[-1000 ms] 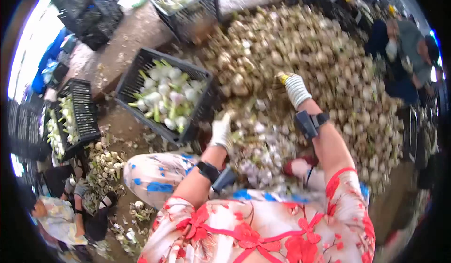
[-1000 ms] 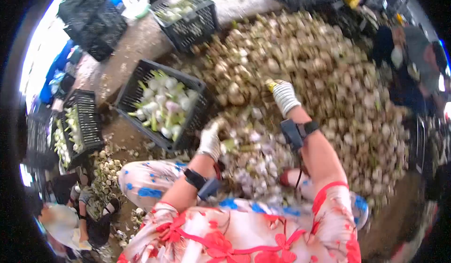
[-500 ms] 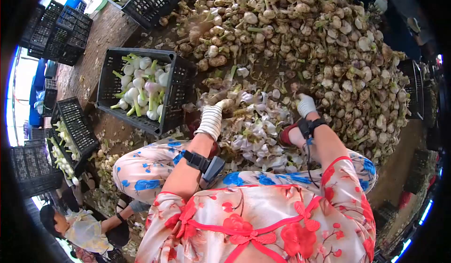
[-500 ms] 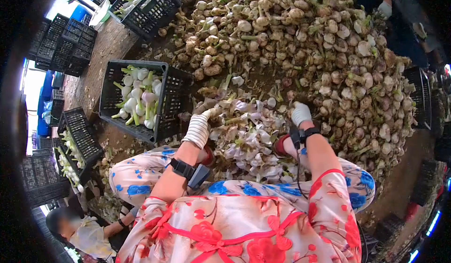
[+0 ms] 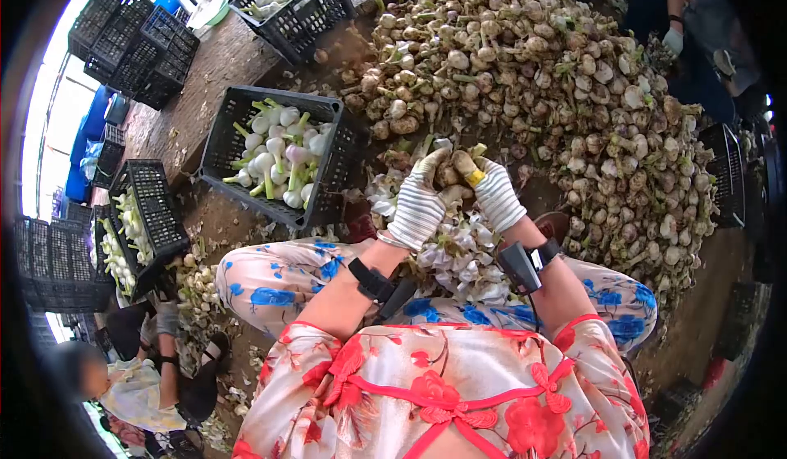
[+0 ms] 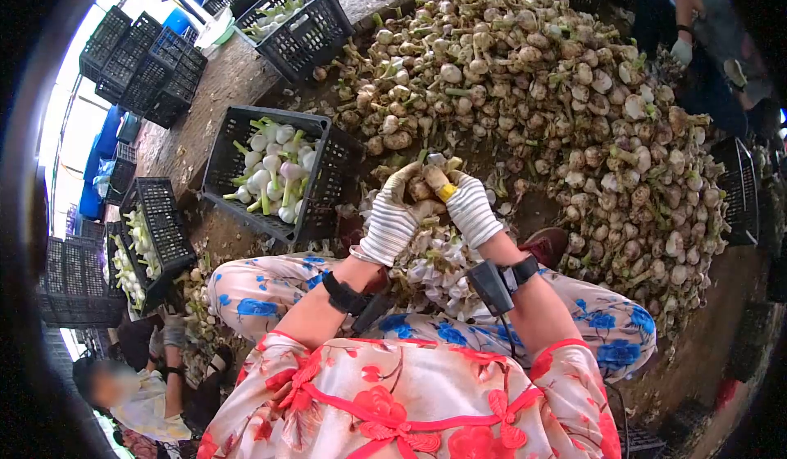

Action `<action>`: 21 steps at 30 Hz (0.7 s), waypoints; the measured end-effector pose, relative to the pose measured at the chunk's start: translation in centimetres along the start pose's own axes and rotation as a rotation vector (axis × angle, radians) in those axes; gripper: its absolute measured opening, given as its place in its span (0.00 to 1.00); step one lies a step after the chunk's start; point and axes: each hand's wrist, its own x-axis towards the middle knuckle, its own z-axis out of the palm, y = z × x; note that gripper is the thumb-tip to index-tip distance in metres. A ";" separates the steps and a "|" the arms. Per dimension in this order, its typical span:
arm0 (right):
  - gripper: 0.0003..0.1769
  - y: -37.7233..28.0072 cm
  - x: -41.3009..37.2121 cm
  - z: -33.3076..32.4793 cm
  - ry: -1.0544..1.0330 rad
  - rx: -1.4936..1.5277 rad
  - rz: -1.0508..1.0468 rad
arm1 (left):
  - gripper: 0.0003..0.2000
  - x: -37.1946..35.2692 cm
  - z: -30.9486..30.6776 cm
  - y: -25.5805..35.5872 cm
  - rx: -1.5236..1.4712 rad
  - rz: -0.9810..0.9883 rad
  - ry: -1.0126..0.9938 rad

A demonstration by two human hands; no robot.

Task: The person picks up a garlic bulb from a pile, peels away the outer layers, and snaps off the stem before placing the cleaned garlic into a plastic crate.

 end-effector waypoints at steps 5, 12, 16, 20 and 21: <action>0.16 -0.7 -1.4 0.8 -0.022 0.019 -0.043 | 0.26 -1.2 -0.1 1.5 -0.239 -0.112 0.003; 0.17 -0.7 -2.6 0.3 -0.086 0.176 0.033 | 0.25 -1.4 -0.8 2.4 -0.289 -0.367 0.027; 0.17 -3.4 -4.0 1.1 -0.197 0.342 0.244 | 0.26 -1.2 -0.7 1.2 -0.317 -0.180 0.026; 0.14 -1.5 -2.9 0.1 -0.058 -0.030 0.111 | 0.26 -1.2 -1.3 0.4 0.222 0.261 -0.023; 0.12 -1.3 -2.9 0.3 -0.052 0.018 0.063 | 0.25 -1.3 -1.1 1.4 0.309 0.285 0.026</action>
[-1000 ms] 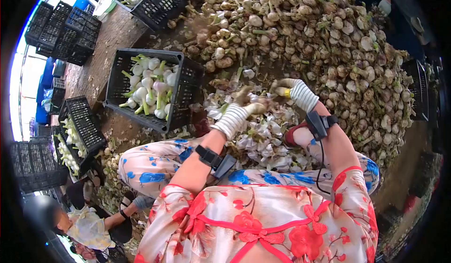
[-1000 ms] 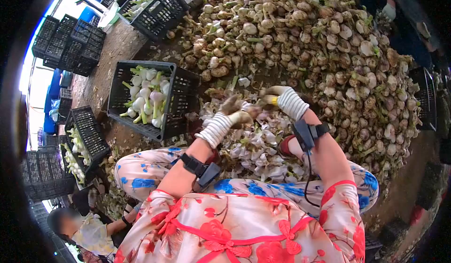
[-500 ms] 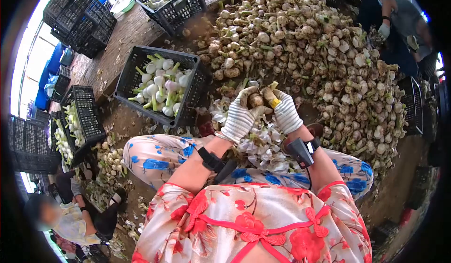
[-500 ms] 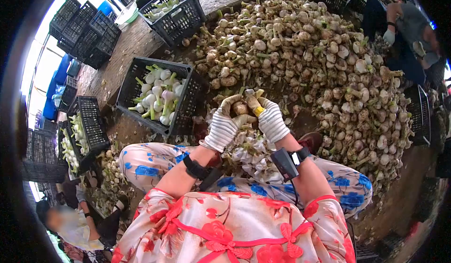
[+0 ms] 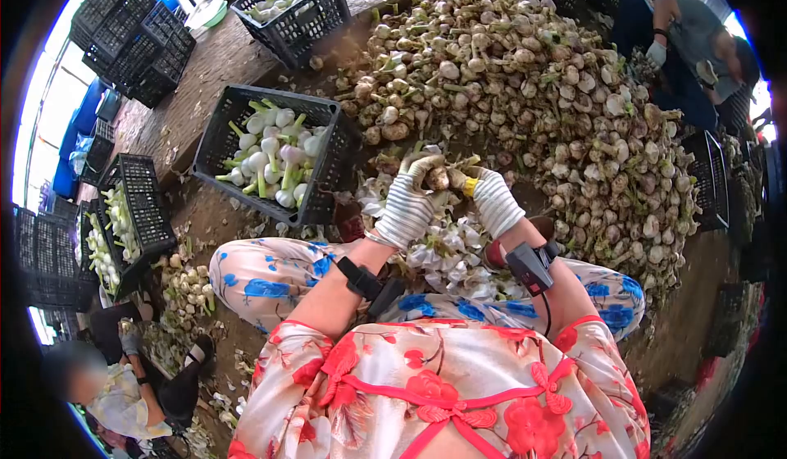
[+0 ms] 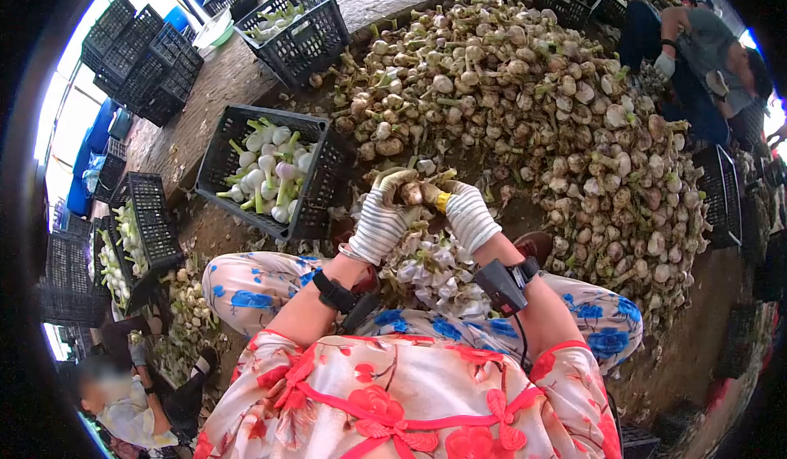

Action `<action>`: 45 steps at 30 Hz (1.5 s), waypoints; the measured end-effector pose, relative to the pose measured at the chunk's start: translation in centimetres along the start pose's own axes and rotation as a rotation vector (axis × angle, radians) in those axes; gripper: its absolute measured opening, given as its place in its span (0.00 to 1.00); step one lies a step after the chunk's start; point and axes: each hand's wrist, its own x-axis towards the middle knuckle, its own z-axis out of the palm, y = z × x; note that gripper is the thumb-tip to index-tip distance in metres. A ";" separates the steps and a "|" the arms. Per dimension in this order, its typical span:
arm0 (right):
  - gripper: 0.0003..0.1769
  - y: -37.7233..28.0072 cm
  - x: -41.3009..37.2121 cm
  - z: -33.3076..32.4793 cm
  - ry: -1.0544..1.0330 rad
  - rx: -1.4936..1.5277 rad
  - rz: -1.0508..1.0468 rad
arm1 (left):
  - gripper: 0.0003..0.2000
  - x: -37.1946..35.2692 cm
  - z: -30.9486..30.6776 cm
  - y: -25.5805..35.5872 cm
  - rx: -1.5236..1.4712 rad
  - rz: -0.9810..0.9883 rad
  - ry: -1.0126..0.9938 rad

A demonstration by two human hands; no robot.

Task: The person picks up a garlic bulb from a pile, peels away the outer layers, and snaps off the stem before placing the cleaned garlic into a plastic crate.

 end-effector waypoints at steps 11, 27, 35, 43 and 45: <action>0.09 -0.4 1.7 -1.9 -0.022 -0.839 -0.649 | 0.12 0.8 -0.8 0.0 -1.028 -0.893 -0.008; 0.16 0.4 -0.5 1.3 -0.007 -0.114 -0.247 | 0.24 1.0 -2.0 -1.5 -0.989 -0.691 -0.050; 0.23 0.3 2.1 -4.6 -0.092 -0.929 -0.327 | 0.22 2.1 -3.1 0.0 -0.922 -0.655 -0.092; 0.15 -3.8 0.9 -0.6 -0.099 -0.274 -0.159 | 0.22 1.6 -2.2 0.6 -0.914 -0.743 -0.186; 0.14 -3.2 1.4 -1.3 -0.070 -0.212 -0.152 | 0.22 1.8 -2.2 0.4 -0.842 -0.736 -0.192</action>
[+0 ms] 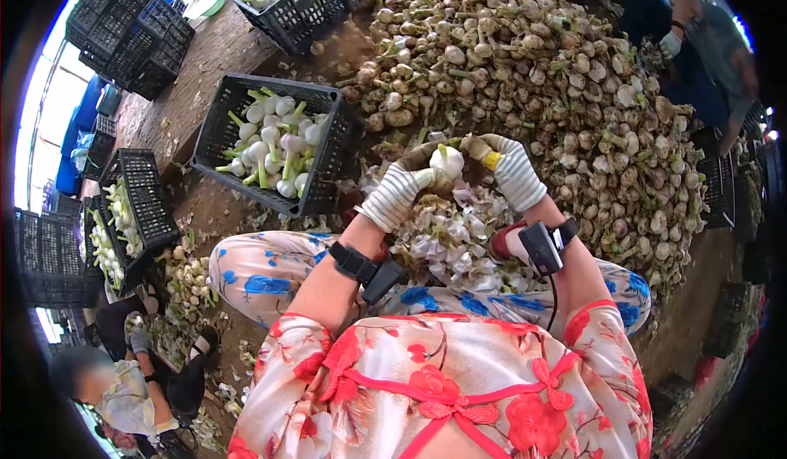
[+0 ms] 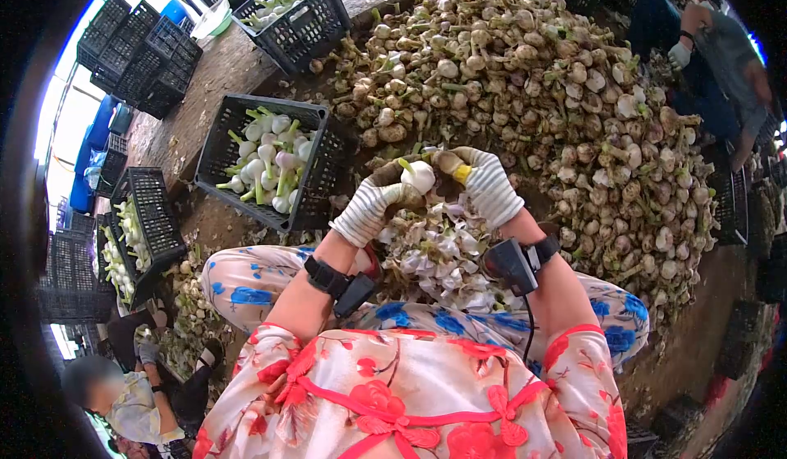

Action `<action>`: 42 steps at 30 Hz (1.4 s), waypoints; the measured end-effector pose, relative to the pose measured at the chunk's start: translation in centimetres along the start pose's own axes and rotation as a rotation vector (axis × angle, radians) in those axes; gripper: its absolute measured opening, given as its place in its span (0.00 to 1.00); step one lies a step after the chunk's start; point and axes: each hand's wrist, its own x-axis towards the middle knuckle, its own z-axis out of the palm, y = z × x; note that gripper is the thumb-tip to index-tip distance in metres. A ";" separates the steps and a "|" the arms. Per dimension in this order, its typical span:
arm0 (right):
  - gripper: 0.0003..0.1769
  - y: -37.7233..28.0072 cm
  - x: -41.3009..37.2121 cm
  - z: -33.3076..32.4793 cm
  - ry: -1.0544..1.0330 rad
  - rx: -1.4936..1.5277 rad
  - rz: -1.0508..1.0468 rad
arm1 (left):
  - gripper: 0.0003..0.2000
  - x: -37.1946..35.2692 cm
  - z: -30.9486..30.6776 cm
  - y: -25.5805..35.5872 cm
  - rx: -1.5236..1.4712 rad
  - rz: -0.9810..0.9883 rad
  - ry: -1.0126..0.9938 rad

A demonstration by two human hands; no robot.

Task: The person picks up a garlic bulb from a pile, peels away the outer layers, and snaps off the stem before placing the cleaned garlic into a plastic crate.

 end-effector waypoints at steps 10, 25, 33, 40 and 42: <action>0.14 0.4 -1.8 0.9 0.074 -0.463 -0.090 | 0.23 0.1 -0.1 -0.2 0.033 -0.093 -0.008; 0.14 9.6 1.0 -2.8 0.133 -0.985 -0.121 | 0.12 1.8 -1.1 -1.1 -0.129 0.283 0.375; 0.23 3.0 -0.7 1.3 -0.068 -0.711 -0.056 | 0.14 3.0 -1.6 -1.7 -0.304 -0.014 0.470; 0.12 -2.0 -2.8 2.9 -0.108 0.094 -0.088 | 0.12 3.2 -3.1 -2.2 -0.302 0.074 0.592; 0.13 -1.9 -1.5 1.1 0.045 -0.160 0.134 | 0.12 3.2 -3.3 -2.0 -0.316 0.058 0.601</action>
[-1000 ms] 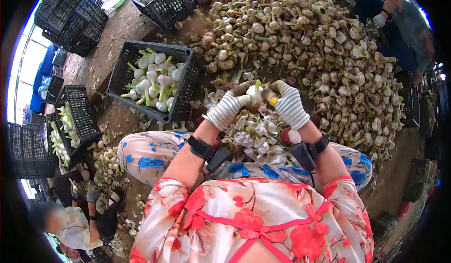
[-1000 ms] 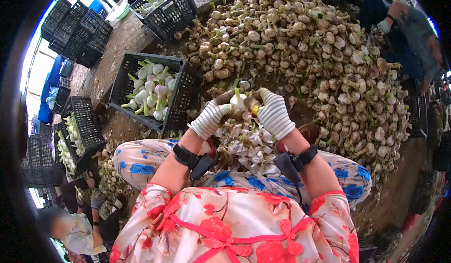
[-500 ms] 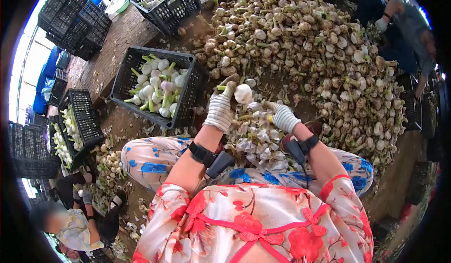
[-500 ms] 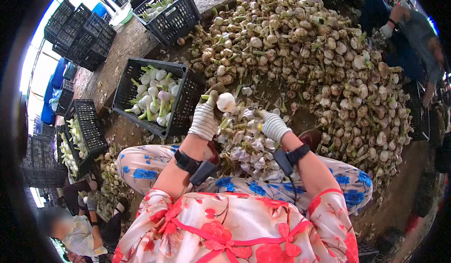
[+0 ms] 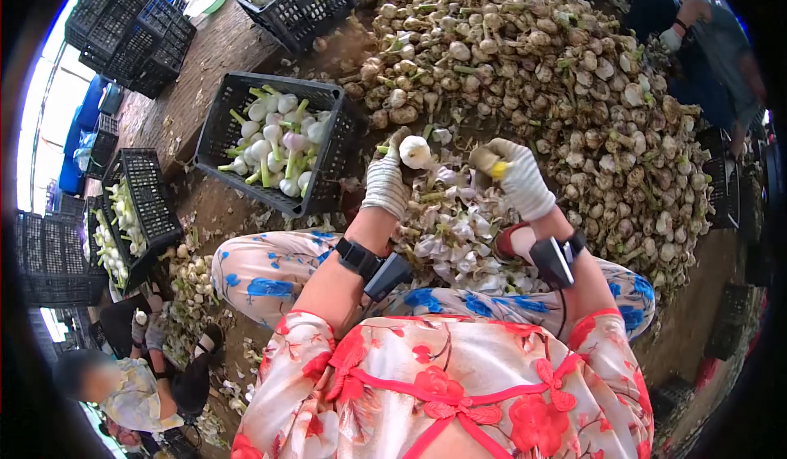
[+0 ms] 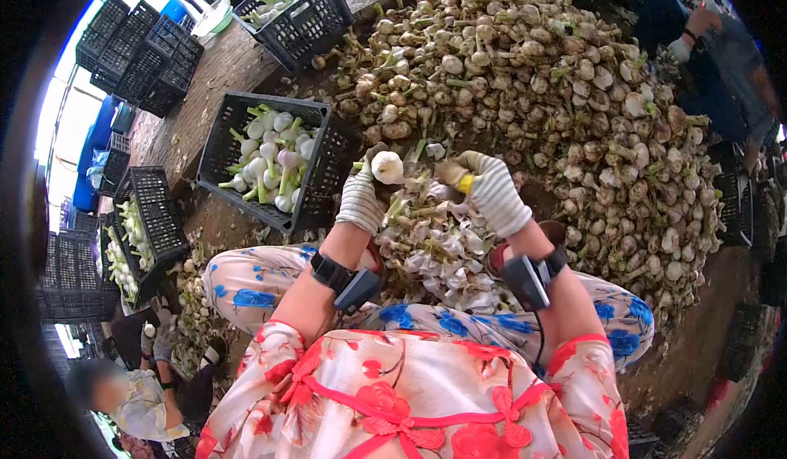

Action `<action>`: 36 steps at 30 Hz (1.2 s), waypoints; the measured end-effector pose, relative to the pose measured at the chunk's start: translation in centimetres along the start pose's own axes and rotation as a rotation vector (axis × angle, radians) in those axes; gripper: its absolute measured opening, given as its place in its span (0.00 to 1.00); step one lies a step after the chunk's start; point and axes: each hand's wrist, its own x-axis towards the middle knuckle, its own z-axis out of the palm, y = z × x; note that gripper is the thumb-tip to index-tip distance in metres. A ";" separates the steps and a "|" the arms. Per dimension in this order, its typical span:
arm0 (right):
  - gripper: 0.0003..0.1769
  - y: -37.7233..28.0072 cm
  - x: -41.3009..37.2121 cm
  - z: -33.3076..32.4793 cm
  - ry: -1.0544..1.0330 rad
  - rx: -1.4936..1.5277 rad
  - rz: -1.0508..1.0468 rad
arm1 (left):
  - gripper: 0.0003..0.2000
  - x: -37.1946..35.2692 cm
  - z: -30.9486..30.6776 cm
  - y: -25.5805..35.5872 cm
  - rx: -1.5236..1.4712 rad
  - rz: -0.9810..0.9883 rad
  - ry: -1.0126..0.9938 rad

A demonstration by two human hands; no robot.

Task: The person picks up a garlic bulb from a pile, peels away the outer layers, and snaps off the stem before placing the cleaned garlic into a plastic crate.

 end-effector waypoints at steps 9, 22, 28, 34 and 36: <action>0.12 0.1 -0.7 3.7 -0.253 0.158 -0.075 | 0.08 1.7 -0.6 -1.8 0.033 0.143 0.054; 0.17 7.1 5.5 2.8 0.035 -0.577 -0.156 | 0.11 -0.4 0.4 0.0 0.202 0.338 0.109; 0.23 3.5 4.1 4.5 -0.217 0.139 0.125 | 0.14 0.4 -0.9 -2.4 0.254 0.432 -0.188; 0.16 9.5 6.2 -0.6 0.032 0.559 0.285 | 0.20 0.7 -1.6 1.7 0.157 0.299 0.163; 0.15 15.0 6.3 -4.3 0.004 0.389 0.453 | 0.16 2.3 -3.4 0.4 0.167 0.345 0.174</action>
